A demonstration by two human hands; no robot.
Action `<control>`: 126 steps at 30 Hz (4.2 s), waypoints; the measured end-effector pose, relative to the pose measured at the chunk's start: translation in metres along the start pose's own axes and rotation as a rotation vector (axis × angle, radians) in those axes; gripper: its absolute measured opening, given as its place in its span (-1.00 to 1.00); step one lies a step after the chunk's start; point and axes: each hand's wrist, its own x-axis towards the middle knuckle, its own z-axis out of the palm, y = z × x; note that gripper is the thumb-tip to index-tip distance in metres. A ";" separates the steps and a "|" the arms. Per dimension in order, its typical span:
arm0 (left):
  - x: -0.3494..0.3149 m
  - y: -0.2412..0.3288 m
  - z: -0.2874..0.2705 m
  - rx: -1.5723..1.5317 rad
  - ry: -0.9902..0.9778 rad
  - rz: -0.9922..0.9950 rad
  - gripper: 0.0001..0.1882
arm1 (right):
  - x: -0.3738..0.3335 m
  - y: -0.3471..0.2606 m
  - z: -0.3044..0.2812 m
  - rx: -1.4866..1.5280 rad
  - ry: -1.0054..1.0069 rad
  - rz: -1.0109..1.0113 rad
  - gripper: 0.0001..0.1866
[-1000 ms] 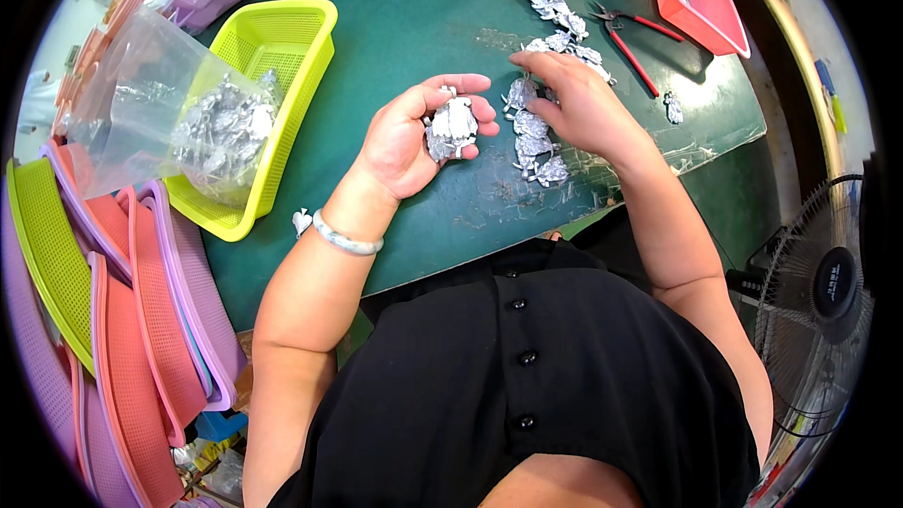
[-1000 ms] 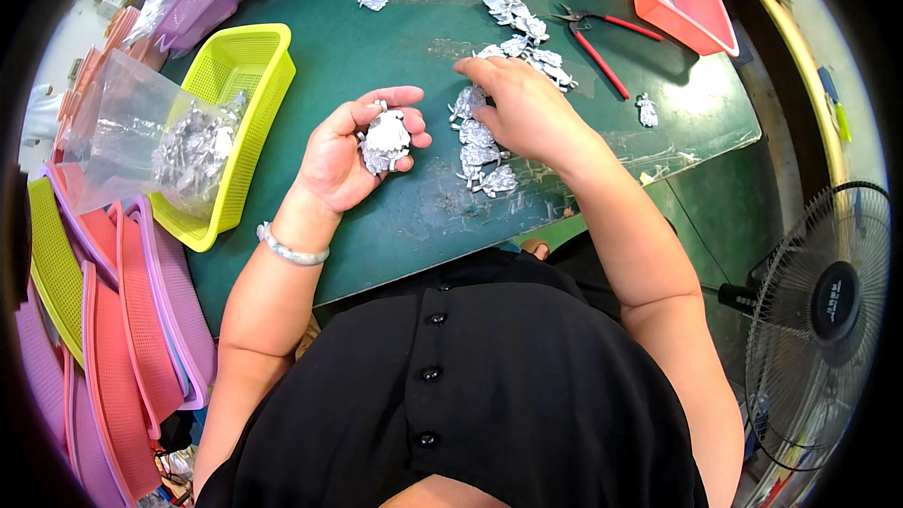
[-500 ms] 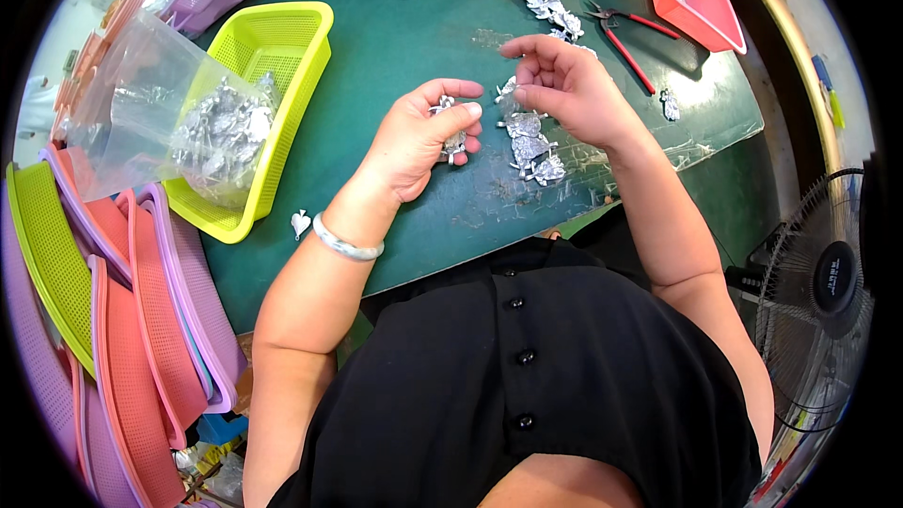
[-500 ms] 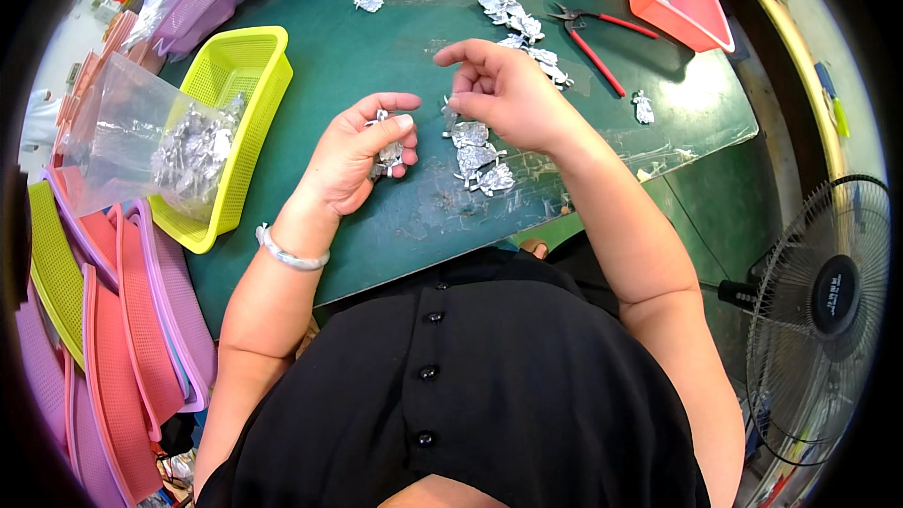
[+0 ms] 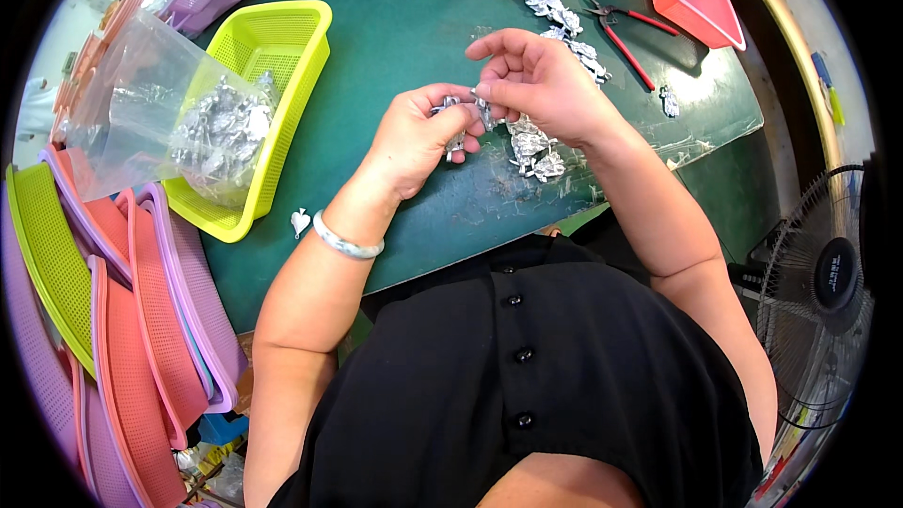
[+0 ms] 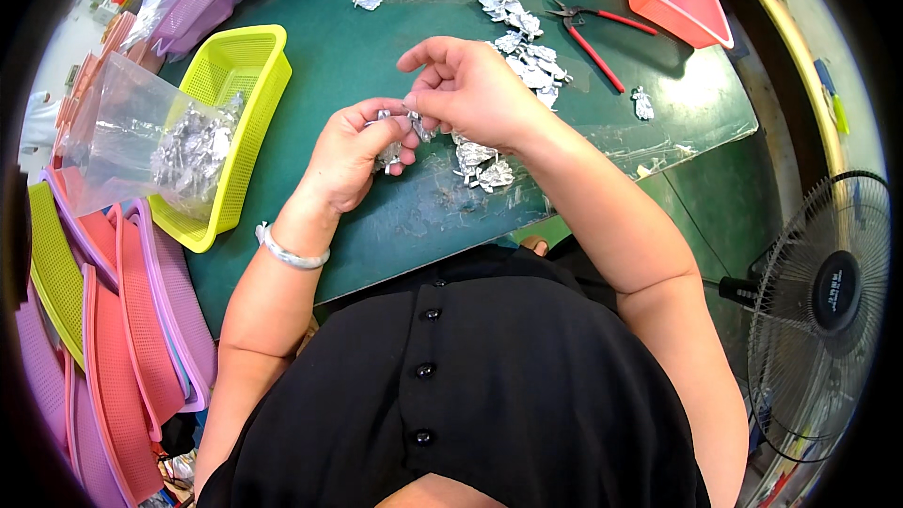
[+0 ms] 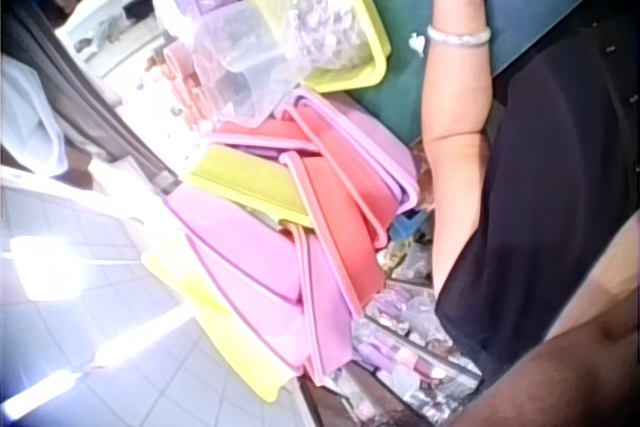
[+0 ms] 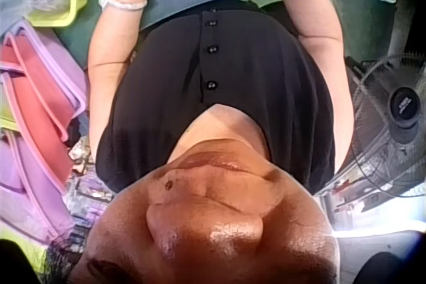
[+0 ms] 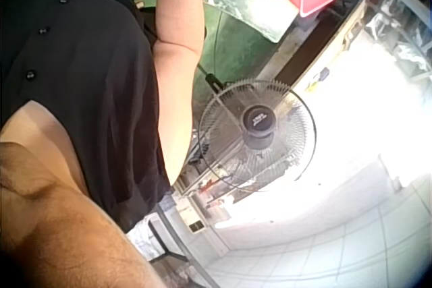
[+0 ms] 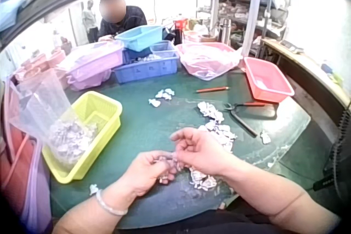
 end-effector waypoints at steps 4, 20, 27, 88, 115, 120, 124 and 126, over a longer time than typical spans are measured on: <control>0.002 0.003 -0.005 -0.076 -0.006 -0.022 -0.80 | -0.004 0.002 -0.008 0.076 0.050 -0.025 -0.71; 0.001 0.008 -0.009 -0.239 -0.035 -0.066 -0.83 | -0.018 0.007 -0.008 0.221 0.046 0.059 -0.65; 0.001 0.006 -0.009 -0.222 -0.032 -0.040 -0.82 | -0.017 0.009 -0.005 0.222 0.057 0.023 -0.62; 0.003 0.001 -0.004 -0.138 0.096 0.054 -0.83 | -0.012 0.018 -0.007 0.437 -0.064 0.125 -0.59; 0.005 0.001 -0.014 -0.575 -0.032 -0.014 -0.71 | -0.021 0.019 -0.013 -0.382 0.158 -0.233 -0.70; 0.005 -0.001 -0.021 -0.666 -0.142 -0.024 -0.72 | -0.026 0.018 -0.026 -0.832 -0.024 -0.304 -0.58; 0.002 0.000 -0.018 -0.786 -0.223 -0.059 -0.72 | -0.031 0.015 -0.020 -0.872 -0.054 -0.329 -0.58; 0.005 -0.004 -0.003 -0.685 -0.228 -0.030 -0.83 | -0.039 0.017 -0.021 -0.876 -0.046 -0.321 -0.58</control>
